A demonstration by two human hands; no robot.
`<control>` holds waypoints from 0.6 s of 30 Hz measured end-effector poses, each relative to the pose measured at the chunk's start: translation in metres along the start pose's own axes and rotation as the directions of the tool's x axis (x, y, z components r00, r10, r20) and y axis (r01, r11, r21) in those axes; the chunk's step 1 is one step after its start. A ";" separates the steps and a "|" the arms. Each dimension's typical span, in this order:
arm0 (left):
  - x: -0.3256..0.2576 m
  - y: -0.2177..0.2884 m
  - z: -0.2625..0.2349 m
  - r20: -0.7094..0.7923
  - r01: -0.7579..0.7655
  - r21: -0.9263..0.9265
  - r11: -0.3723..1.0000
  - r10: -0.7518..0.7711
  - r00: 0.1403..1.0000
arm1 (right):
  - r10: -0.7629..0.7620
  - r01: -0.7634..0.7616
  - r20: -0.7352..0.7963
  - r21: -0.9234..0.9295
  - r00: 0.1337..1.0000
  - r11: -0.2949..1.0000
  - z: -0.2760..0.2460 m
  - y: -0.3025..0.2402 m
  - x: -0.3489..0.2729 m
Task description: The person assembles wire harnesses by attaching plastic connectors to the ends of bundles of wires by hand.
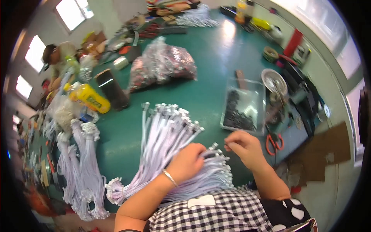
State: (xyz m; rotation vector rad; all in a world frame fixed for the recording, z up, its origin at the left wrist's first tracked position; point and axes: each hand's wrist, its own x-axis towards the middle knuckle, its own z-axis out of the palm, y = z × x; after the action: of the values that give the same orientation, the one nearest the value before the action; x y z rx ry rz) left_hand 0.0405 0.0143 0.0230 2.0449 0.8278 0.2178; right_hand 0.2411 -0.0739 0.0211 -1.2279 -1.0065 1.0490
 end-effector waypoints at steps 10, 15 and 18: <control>-0.004 0.009 0.018 -0.097 -0.259 0.192 0.947 0.281 0.955 | -0.175 0.176 -0.165 -0.007 0.971 0.984 0.013 0.004 -0.011; -0.008 -0.001 0.028 -0.188 -0.237 -0.255 0.937 0.192 0.963 | -0.115 0.158 -0.245 0.163 0.963 0.974 0.012 0.016 -0.007; -0.011 0.000 0.027 -0.216 -0.213 -0.344 0.915 0.143 0.966 | -0.140 0.176 -0.229 0.142 0.963 0.974 0.018 0.011 -0.010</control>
State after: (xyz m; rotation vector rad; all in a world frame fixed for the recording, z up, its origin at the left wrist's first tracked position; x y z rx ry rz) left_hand 0.0437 -0.0110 0.0093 1.7617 0.6523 0.6289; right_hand 0.2204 -0.0791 0.0108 -1.0845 -0.8190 0.8338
